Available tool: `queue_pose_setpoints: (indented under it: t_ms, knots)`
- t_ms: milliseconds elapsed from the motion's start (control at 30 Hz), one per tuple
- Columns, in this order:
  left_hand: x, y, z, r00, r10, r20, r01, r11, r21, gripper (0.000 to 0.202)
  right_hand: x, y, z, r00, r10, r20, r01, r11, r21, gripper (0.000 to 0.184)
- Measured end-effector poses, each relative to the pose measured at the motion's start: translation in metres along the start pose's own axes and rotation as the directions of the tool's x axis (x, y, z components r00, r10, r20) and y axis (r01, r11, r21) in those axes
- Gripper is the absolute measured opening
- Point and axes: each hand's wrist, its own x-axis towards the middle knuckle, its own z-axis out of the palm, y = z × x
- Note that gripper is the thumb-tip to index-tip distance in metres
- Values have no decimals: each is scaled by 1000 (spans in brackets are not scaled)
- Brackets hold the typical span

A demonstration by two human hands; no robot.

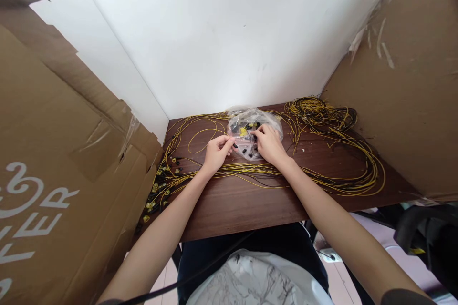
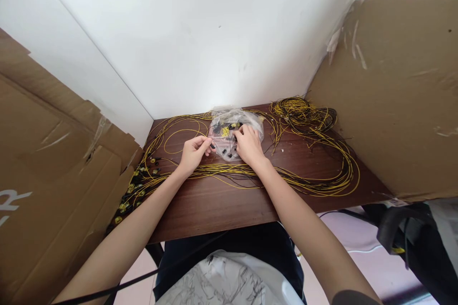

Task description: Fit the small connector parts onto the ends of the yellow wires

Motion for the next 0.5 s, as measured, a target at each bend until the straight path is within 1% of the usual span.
queue_pose_setpoints:
  t_ms: [167, 300, 500]
  knots:
    - [0, 0, 0, 1000, -3, 0, 3, 1000, 6, 28, -1, 2, -1, 999, 29, -37, -27, 998, 63, 32]
    - [0, 1, 0, 1000, -3, 6, 3, 1000, 11, 28, -1, 0, -5, 997, 37, -70, -32, 997, 71, 27]
    - [0, 0, 0, 1000, -1, 8, 0, 1000, 17, 30, -3, -1, -11, 991, 66, -120, -53, 993, 108, 26]
